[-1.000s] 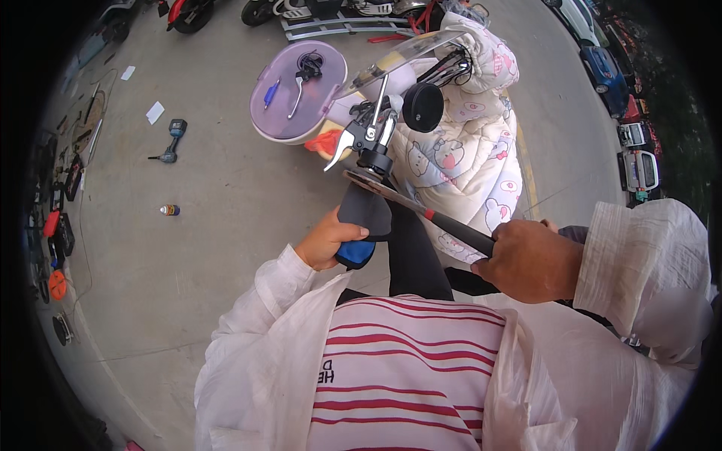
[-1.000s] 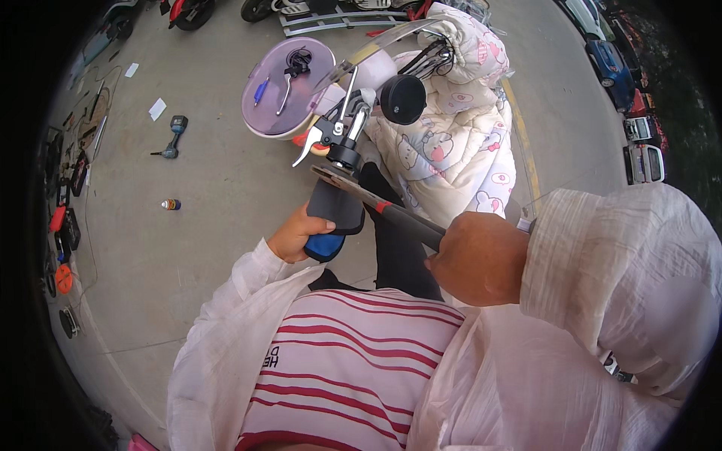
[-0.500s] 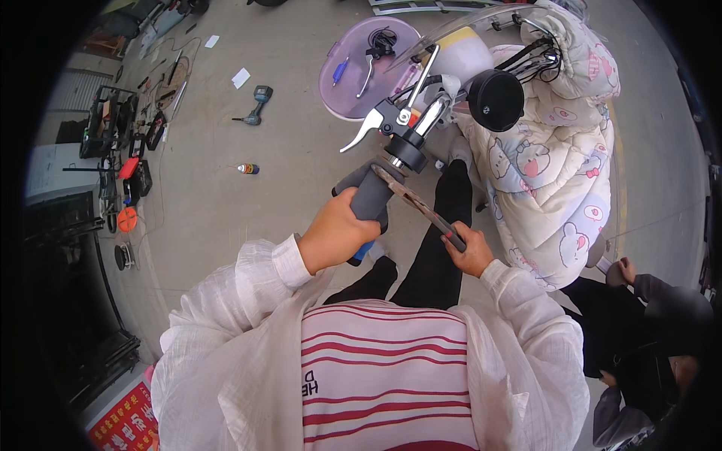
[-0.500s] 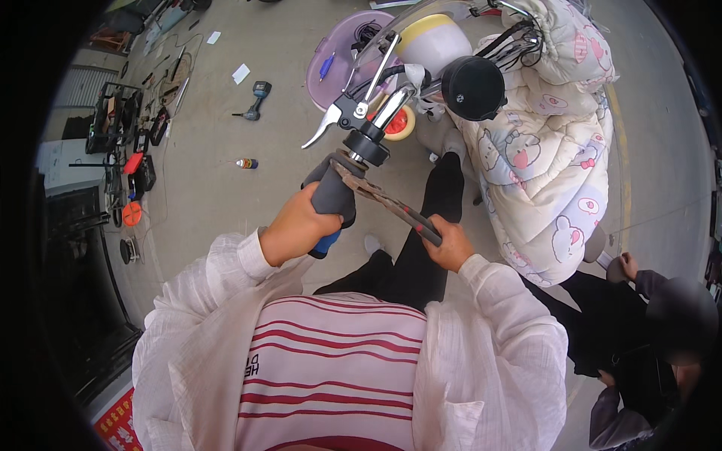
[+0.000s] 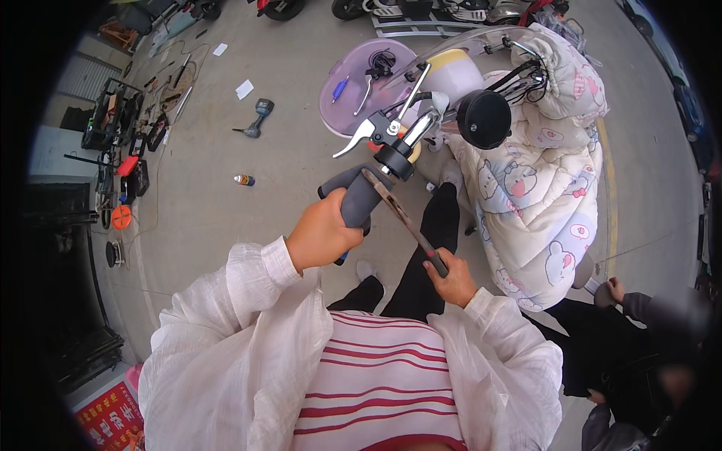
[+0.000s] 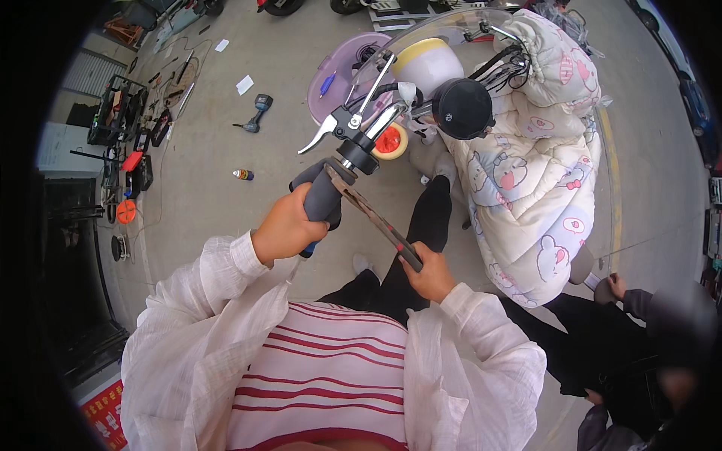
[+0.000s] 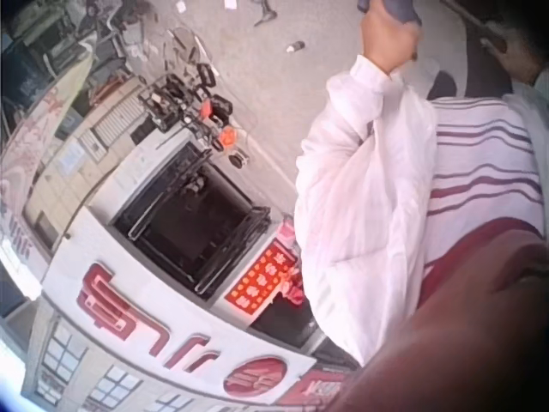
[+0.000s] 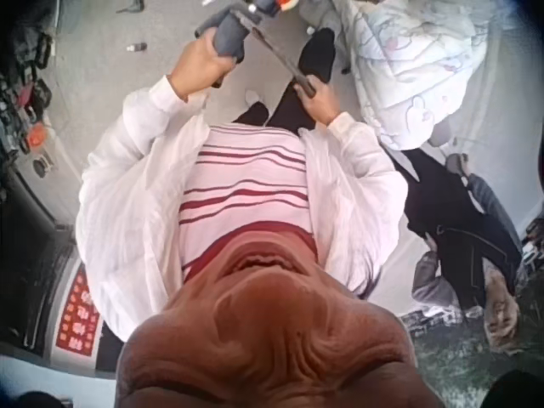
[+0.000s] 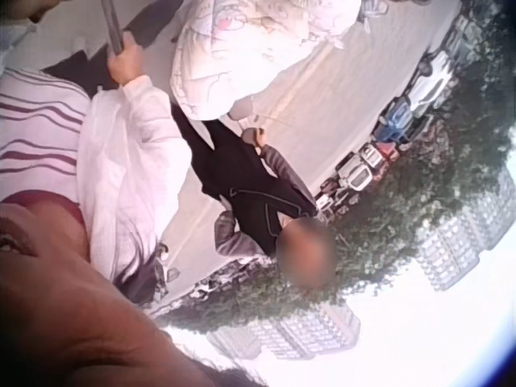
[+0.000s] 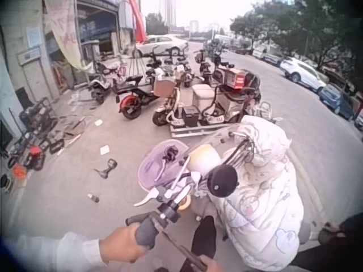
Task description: The person uses pliers to remove a handlebar grip from an electric scooter. They repeatedly squeeze the pliers around the grip and pull it off the handlebar. The grip is removed and placed in a nearby bucket.
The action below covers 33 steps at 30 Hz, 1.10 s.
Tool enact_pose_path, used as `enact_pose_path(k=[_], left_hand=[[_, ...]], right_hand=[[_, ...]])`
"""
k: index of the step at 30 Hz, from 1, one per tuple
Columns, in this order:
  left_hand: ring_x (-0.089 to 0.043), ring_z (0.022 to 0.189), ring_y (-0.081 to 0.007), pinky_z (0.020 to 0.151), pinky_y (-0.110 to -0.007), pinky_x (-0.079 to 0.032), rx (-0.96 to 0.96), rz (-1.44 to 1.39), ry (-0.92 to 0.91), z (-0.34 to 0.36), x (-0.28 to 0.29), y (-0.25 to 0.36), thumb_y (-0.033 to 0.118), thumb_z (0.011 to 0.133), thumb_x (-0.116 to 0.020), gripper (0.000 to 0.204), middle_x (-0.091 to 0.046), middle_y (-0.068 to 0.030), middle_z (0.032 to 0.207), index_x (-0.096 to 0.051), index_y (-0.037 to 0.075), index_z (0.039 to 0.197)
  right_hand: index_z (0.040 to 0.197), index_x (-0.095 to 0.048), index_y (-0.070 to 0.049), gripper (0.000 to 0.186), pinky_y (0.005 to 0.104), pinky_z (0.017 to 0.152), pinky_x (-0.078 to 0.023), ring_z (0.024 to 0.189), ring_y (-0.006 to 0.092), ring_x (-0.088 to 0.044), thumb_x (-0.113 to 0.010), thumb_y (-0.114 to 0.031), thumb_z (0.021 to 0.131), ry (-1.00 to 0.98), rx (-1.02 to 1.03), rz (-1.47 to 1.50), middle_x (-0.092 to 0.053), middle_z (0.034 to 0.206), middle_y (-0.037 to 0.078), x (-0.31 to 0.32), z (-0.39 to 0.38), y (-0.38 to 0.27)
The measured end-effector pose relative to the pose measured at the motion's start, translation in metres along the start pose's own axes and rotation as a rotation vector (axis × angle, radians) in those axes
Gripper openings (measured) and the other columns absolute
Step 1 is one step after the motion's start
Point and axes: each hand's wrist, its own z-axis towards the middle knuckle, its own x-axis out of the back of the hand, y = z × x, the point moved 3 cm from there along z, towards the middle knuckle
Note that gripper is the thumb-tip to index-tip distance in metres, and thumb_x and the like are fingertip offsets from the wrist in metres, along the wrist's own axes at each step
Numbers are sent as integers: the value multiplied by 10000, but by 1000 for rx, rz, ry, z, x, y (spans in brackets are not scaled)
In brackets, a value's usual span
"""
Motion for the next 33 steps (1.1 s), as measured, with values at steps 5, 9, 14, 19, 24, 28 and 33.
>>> enact_pose_path(k=[5, 9, 14, 19, 24, 28, 33], left_hand=[[-607, 817, -187, 740, -307, -486, 29, -475, -326, 14, -26, -19, 58, 725, -654, 412, -633, -95, 937, -555, -1, 1121], [-564, 924, -133, 830, -291, -463, 149, -1103, -563, 6, -33, -20, 21, 763, -615, 514, -594, -46, 1071, -507, 29, 1265], [-586, 821, -141, 741, -305, -490, 144, -1146, -544, 10, -46, -32, 50, 789, -613, 443, -615, -63, 1018, -520, 0, 1219], [-605, 736, -169, 647, -326, -490, 193, -662, -275, 9, -26, -27, 134, 771, -655, 367, -636, -86, 888, -565, -27, 1088], [-619, 695, -265, 639, -345, -490, 165, -56, -25, -1, 1, -3, 182, 724, -680, 374, -636, -170, 788, -567, -31, 1010], [-644, 715, -366, 666, -395, -504, 160, 303, 115, 1, 11, 32, 129, 764, -634, 318, -644, -227, 795, -540, -25, 1026], [-642, 751, -430, 677, -429, -510, 89, 425, 188, -3, 5, 35, 107, 739, -671, 321, -645, -245, 806, -534, -4, 1007]], right_hand=[[893, -634, 24, 324, 455, 690, -508, 730, 398, -644, -590, -295, 933, -321, -313, -584, -640, 756, 220, 107, -75, -145], [997, -686, 37, 486, 408, 741, -557, 765, 347, -677, -458, -393, 992, -557, -745, -1015, -688, 854, 176, 111, -55, -295], [965, -662, 66, 427, 418, 685, -542, 755, 321, -686, -532, -340, 964, -501, -759, -890, -677, 793, 194, 111, -55, -269], [859, -605, 1, 246, 444, 624, -482, 644, 393, -624, -664, -237, 885, -174, -275, -441, -626, 688, 212, 94, -50, -88], [906, -569, -48, 184, 450, 626, -476, 748, 439, -611, -669, -197, 865, 42, 139, -17, -632, 768, 208, -8, 44, 25], [948, -568, -57, 168, 437, 677, -485, 802, 422, -608, -658, -93, 812, 223, 463, 289, -619, 826, 190, -108, 159, 41], [938, -559, -58, 153, 414, 640, -479, 751, 394, -618, -667, -116, 847, 223, 551, 449, -613, 802, 178, -128, 181, 25]])
